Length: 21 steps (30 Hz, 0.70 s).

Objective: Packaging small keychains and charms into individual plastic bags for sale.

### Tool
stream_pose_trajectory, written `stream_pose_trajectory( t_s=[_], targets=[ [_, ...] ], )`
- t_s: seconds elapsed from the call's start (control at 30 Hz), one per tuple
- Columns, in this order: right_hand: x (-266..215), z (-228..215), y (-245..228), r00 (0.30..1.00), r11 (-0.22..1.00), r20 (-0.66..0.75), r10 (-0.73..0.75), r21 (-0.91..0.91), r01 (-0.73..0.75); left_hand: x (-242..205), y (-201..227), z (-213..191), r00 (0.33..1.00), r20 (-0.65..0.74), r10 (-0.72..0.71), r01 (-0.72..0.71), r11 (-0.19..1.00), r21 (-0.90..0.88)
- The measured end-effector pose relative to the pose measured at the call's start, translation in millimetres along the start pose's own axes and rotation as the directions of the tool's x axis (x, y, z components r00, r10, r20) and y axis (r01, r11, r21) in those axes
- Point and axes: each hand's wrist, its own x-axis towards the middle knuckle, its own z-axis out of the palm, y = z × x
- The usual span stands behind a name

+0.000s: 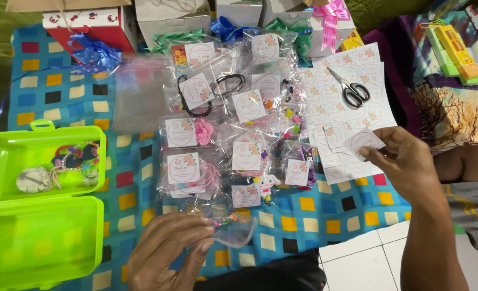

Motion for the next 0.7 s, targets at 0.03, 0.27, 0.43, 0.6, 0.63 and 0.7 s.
stream_pose_trajectory(
  t_s=[0.03, 0.27, 0.43, 0.6, 0.63, 0.7],
  targets=[
    [-6, -1, -4, 1.0, 1.0, 0.001, -0.004, -0.001, 0.004, 0, -1, 0, 1.0, -0.005, 0.0, 0.0, 1.0, 0.001],
    [-62, 19, -84, 0.912, 0.908, 0.037, -0.408, -0.089, 0.41, -4, -9, -7, 0.988, 0.133, 0.084, -0.081, 0.996, -0.026],
    [-100, 47, -154, 0.76, 0.754, 0.108, -0.641, -0.097, 0.65, 3, -2, -13, 0.982, 0.142, 0.122, -0.112, 0.991, -0.077],
    [-115, 73, -196, 0.547, 0.584, 0.378, -0.746, -0.022, 0.811, -1, -4, -16, 0.978, 0.113, 0.176, -0.162, 0.979, -0.122],
    [-113, 76, -197, 0.546, 0.583, 0.38, -0.747, -0.021, 0.812, -2, -4, -17, 0.978, 0.112, 0.174, -0.16, 0.98, -0.121],
    [-108, 82, -199, 0.496, 0.482, 0.543, -0.678, -0.181, 0.857, -5, -6, -19, 0.986, 0.082, 0.145, -0.136, 0.985, -0.106]
  ],
)
